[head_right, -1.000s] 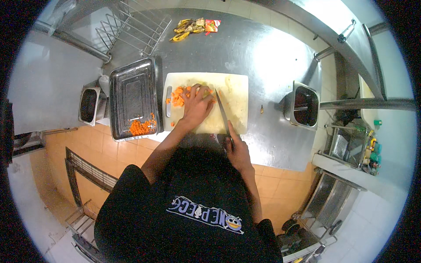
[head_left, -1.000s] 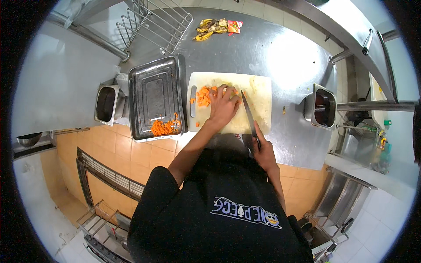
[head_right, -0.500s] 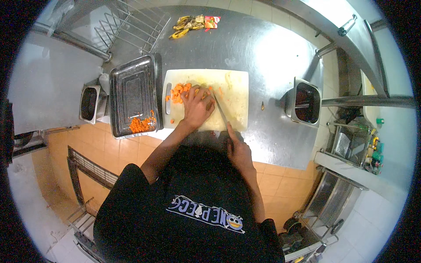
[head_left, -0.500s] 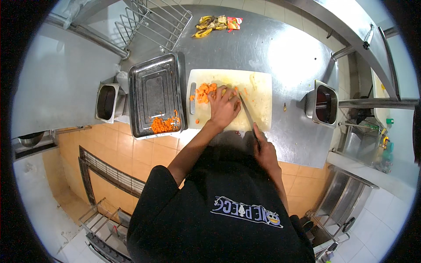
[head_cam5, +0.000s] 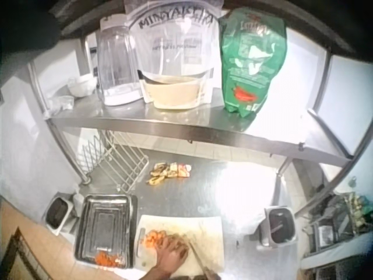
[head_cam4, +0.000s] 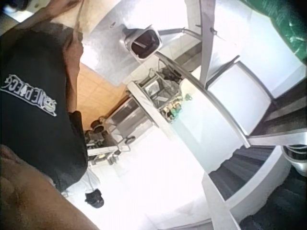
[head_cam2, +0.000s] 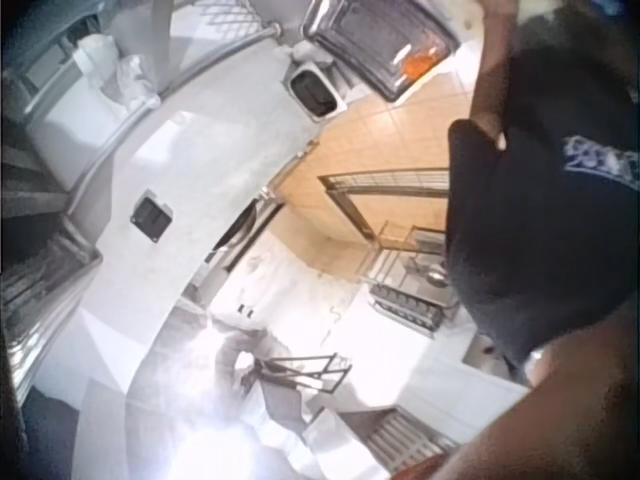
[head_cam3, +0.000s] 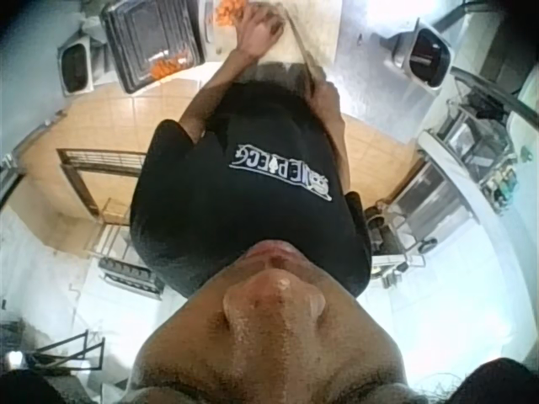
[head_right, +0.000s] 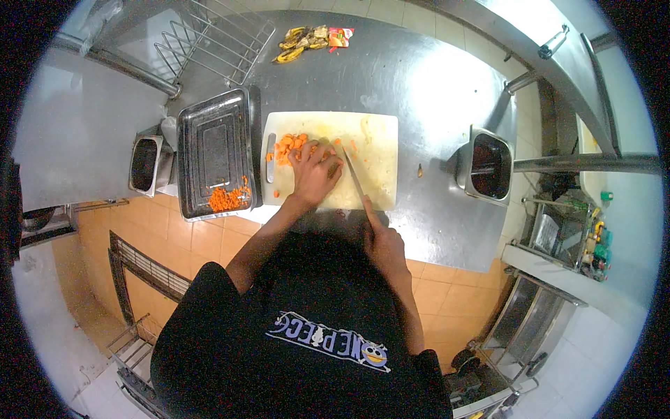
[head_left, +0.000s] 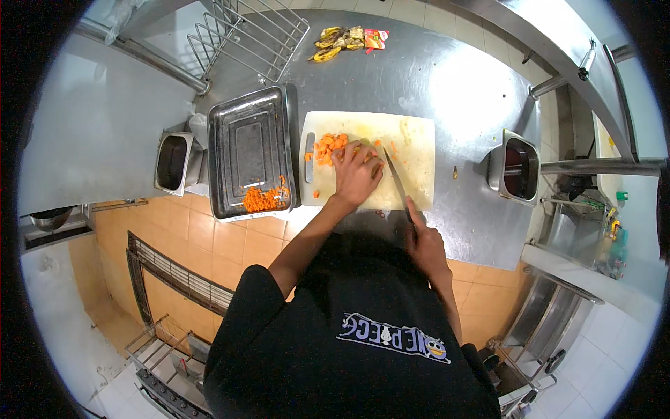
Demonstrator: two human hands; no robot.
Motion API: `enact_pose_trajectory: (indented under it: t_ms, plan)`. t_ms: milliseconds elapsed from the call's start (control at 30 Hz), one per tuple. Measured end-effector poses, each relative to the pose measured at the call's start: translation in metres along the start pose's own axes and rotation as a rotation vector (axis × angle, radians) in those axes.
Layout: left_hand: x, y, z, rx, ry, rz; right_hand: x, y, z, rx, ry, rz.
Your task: The person gathers diced carrots on a metal tray by hand, then chops carrot pieces on a cutting board using a knife.
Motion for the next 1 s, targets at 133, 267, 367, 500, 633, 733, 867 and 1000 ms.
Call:
enact_pose_trajectory:
  t_ms: [133,267,367,500,633,733,867,1000]
  plan:
    - [0.003,0.000,-0.004,-0.013,0.006,0.000,0.000,0.000,-0.004,-0.018,-0.043,0.030]
    - [0.000,0.001,-0.007,-0.022,-0.015,-0.008,0.001,0.007,0.001,-0.029,-0.044,0.025]
    - [-0.001,0.004,-0.009,0.005,-0.039,-0.059,0.001,0.007,0.000,0.009,-0.039,0.029]
    - [0.000,0.005,-0.011,-0.012,-0.049,-0.051,-0.001,0.003,-0.006,0.042,0.017,-0.030]
    - [0.001,0.005,-0.012,-0.006,-0.031,-0.036,-0.001,-0.006,-0.005,0.044,-0.070,-0.013]
    - [0.002,0.006,-0.013,0.006,-0.042,-0.069,0.001,-0.012,-0.001,-0.050,-0.083,0.075]
    - [0.003,0.003,-0.013,0.030,-0.047,-0.057,0.006,-0.014,-0.005,-0.056,-0.073,0.073]
    - [0.001,0.000,-0.012,0.031,-0.040,-0.005,0.004,-0.004,-0.004,0.034,-0.065,0.023]
Point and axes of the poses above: each hand's wrist, its own x-axis away from the middle knuckle, its own y-axis out of the palm, z = x × y, the point moved 9 cm from there along -x, towards the middle knuckle, and after that the axes turned 10 degrees about -y, right-handed, at the moved point
